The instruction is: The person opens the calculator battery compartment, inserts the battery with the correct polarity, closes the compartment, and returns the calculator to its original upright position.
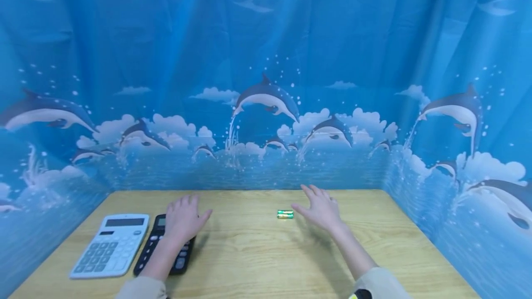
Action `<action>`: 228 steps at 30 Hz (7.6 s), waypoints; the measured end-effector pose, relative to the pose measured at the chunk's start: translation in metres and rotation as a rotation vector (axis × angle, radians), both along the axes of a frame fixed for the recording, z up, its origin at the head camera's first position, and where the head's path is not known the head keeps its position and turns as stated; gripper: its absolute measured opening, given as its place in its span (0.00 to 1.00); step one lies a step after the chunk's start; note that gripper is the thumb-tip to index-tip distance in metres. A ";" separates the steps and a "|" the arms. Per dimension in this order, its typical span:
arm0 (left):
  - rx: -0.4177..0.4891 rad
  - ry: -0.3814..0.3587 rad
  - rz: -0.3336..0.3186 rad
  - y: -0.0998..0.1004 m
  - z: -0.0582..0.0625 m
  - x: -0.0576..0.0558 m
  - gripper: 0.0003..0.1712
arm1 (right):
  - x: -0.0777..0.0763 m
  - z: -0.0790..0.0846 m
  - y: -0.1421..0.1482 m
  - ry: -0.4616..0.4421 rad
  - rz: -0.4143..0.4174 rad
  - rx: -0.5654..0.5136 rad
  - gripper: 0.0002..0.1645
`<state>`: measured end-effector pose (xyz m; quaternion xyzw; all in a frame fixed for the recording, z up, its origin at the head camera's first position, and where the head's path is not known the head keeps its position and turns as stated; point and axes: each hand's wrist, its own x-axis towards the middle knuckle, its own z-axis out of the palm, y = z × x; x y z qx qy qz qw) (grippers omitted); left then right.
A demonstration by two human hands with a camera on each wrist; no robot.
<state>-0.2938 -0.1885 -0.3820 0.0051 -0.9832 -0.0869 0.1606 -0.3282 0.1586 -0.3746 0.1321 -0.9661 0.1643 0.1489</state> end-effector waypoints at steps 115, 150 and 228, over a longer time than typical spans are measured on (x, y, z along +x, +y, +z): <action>0.274 -0.335 0.333 -0.064 -0.015 0.016 0.29 | 0.059 -0.040 -0.254 -0.539 0.146 -0.456 0.13; 0.496 -0.289 0.234 -0.063 0.000 0.020 0.32 | 0.045 -0.037 -0.229 -0.499 0.167 -0.614 0.12; 0.791 -0.150 -0.121 0.012 0.008 0.004 0.11 | 0.029 -0.011 -0.087 -0.499 0.300 -0.773 0.09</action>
